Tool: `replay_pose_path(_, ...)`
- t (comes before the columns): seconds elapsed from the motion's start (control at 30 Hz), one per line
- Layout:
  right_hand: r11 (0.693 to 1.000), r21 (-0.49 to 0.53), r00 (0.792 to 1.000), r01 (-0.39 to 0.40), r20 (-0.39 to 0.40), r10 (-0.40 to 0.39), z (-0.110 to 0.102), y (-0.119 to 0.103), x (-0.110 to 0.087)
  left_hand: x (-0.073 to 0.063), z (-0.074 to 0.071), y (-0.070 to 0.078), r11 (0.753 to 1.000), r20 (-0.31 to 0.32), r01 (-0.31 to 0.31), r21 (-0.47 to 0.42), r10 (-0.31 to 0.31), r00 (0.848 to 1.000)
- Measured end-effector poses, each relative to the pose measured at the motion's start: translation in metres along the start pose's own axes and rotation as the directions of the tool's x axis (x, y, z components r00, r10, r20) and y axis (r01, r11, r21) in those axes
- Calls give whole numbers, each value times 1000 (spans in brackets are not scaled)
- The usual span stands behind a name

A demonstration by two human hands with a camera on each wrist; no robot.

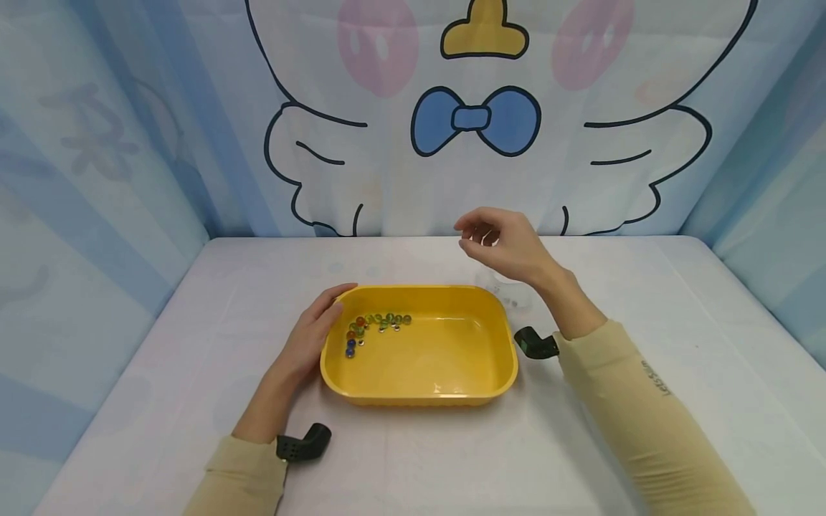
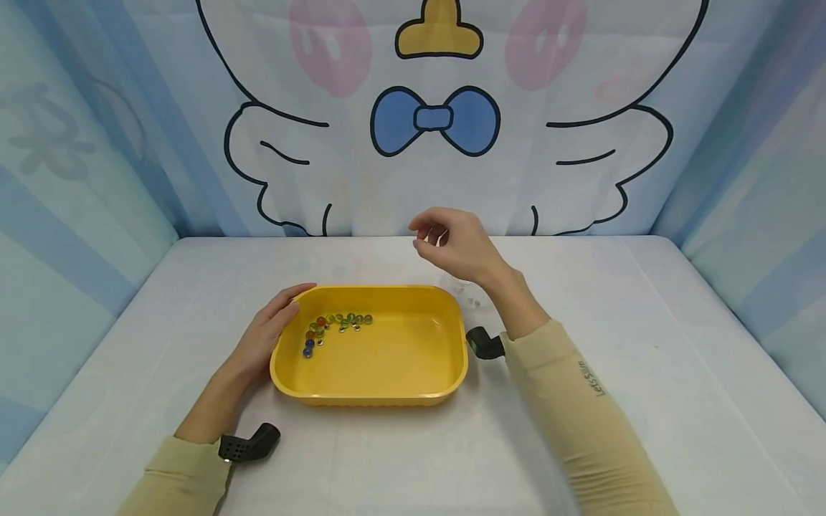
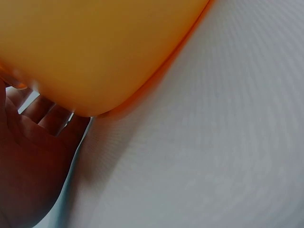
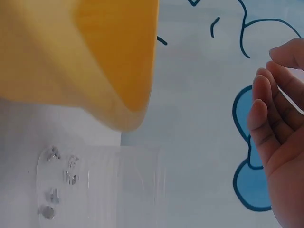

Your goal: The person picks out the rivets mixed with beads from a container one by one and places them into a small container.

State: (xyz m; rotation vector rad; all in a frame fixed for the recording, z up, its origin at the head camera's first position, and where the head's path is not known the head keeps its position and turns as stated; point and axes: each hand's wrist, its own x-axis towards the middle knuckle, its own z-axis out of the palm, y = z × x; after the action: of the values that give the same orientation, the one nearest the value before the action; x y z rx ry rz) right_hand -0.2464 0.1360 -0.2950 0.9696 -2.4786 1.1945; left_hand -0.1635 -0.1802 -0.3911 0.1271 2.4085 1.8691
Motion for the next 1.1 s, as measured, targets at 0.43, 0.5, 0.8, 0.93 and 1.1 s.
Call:
replay_pose_path(0.43, 999, 28, 998, 46, 31, -46, 19, -12, 9, 0, -1, -1, 1000, 0, -7, 12, 7, 1000)
replay_pose_path(0.5, 998, 34, 998, 48, 36, -49, 22, -13, 10, 0, -1, -1, 1000, 1, -9, 15, 9, 1000)
replay_pose_path(0.8, 996, 55, 996, 67, 60, -70, 37, -16, 14, 0, 0, -1, 1000, -2, -7, 10, 7, 1000)
replay_pose_path(0.93, 997, 63, 994, 54, 88, -59, 43, -16, 14, 1, 0, -2, 1000, -1, -8, 11, 8, 1000)
replay_pose_path(1.1, 997, 65, 991, 29, 127, -37, 51, -18, 14, 1, -1, -2, 1000, -3, -4, 15, 4, 1000)
